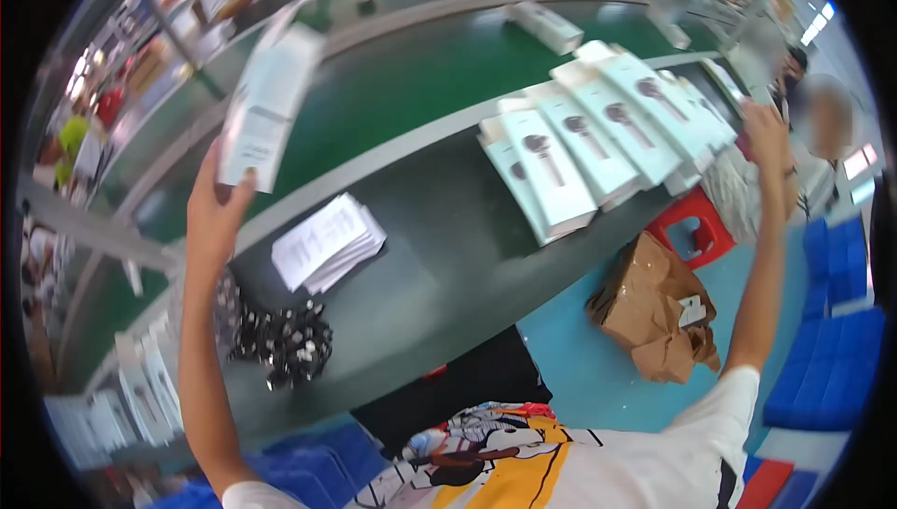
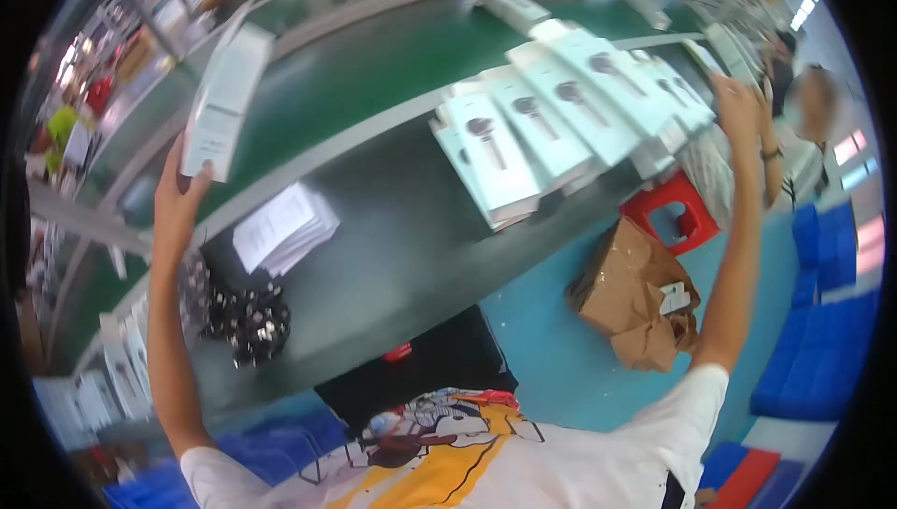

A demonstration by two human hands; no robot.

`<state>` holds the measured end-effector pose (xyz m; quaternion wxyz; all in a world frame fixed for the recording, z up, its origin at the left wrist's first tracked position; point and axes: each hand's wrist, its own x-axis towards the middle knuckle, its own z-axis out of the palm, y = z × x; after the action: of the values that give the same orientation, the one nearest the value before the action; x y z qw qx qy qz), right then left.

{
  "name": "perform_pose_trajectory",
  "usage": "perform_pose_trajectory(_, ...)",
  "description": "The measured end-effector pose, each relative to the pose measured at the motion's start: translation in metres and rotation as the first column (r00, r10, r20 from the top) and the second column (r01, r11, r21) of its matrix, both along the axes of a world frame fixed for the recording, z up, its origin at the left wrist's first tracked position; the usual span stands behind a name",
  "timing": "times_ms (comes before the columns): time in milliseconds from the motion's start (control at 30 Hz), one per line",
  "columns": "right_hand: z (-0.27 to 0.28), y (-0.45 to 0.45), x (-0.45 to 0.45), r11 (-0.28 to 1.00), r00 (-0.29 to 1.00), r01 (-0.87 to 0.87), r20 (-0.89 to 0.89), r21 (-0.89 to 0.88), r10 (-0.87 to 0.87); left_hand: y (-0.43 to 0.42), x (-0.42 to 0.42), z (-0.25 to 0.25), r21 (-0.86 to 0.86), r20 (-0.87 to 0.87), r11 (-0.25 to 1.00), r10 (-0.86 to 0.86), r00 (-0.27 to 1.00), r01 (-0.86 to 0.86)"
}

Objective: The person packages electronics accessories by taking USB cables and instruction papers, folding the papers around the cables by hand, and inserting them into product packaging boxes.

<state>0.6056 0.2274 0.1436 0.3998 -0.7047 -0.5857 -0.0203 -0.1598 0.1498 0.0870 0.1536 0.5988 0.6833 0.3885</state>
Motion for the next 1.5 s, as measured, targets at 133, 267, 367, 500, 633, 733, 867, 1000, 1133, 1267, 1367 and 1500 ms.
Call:
perform_pose_trajectory(133,0.015,-0.092,-0.130,0.949,0.839,-0.311,-0.452,0.061,0.304,-0.103,0.075,0.024,-0.050,-0.398,0.862,-0.480,0.781,0.504)
perform_pose_trajectory(267,-0.030,-0.148,-0.261,0.703,0.616,-0.709,-0.527,-0.047,0.585,-0.150,0.090,-0.023,-0.285,-0.326,0.790,-0.612,0.720,0.543)
perform_pose_trajectory(367,-0.063,-0.144,-0.330,0.398,0.304,-0.917,-0.674,-0.016,0.674,-0.164,0.077,-0.053,-0.376,-0.408,0.843,-0.524,0.747,0.386)
perform_pose_trajectory(500,-0.104,-0.128,-0.399,0.229,0.146,-0.973,-0.731,0.014,0.666,-0.182,0.067,-0.055,-0.277,-0.423,0.901,-0.426,0.800,0.334)
perform_pose_trajectory(633,-0.105,-0.120,-0.443,0.244,0.147,-0.970,-0.783,0.006,0.604,-0.186,0.047,-0.055,-0.030,-0.410,0.972,-0.226,0.883,0.235)
perform_pose_trajectory(733,-0.105,-0.113,-0.449,0.248,0.097,-0.965,-0.772,0.080,0.628,-0.179,0.032,-0.052,0.127,-0.373,0.982,-0.084,0.924,0.140)
perform_pose_trajectory(867,-0.111,-0.110,-0.445,0.289,0.129,-0.953,-0.741,0.091,0.659,-0.171,0.018,-0.055,0.173,-0.320,0.977,-0.062,0.946,0.123)
perform_pose_trajectory(1000,-0.119,-0.112,-0.450,0.306,0.159,-0.950,-0.739,0.067,0.655,-0.136,0.023,-0.058,0.149,-0.383,0.969,-0.130,0.915,0.200)
perform_pose_trajectory(1133,-0.111,-0.116,-0.457,0.299,0.132,-0.948,-0.722,0.108,0.679,-0.091,0.031,-0.068,0.119,-0.452,0.952,-0.200,0.870,0.281)
perform_pose_trajectory(1267,-0.113,-0.117,-0.449,0.346,0.197,-0.935,-0.695,0.079,0.691,-0.069,0.033,-0.077,0.061,-0.433,0.956,-0.234,0.871,0.287)
perform_pose_trajectory(1367,-0.122,-0.116,-0.440,0.383,0.235,-0.922,-0.707,0.054,0.667,-0.067,0.033,-0.075,0.038,-0.364,0.959,-0.250,0.897,0.282)
perform_pose_trajectory(1500,-0.130,-0.115,-0.436,0.380,0.220,-0.923,-0.723,0.063,0.654,-0.064,0.033,-0.074,0.111,-0.279,0.953,-0.242,0.929,0.282)
